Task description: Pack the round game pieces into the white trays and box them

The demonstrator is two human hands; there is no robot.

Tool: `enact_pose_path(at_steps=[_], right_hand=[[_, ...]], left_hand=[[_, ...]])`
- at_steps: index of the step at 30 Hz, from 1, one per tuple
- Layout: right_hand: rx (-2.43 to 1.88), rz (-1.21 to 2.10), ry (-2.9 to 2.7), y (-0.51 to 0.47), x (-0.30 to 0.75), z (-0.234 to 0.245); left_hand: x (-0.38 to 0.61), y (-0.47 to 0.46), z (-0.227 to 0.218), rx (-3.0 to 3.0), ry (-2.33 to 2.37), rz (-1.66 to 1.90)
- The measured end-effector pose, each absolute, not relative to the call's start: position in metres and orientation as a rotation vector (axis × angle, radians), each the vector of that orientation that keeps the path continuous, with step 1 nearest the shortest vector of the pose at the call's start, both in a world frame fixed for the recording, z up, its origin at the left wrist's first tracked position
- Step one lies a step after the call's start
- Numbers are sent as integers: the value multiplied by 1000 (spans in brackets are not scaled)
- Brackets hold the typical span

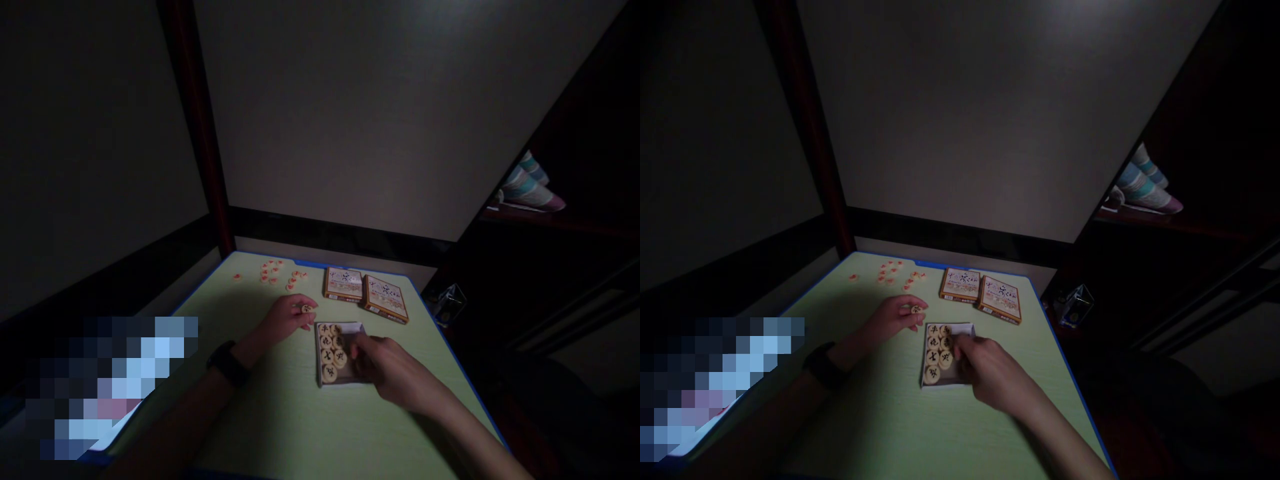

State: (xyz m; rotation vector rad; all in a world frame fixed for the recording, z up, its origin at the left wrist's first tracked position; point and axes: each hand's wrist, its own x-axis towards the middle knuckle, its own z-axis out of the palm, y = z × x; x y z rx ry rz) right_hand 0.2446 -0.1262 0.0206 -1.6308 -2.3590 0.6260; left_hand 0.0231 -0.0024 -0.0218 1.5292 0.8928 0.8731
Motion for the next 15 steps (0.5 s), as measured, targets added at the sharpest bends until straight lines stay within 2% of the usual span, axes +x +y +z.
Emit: enact_pose_path(at_steps=[9,15], right_hand=[[-1747,310,-2541,-122,248,27],[-1687,358,-2489,-121,247,18]], left_hand=[[24,-3,-26,1510,856,821],[25,-5,-29,1461,845,744]])
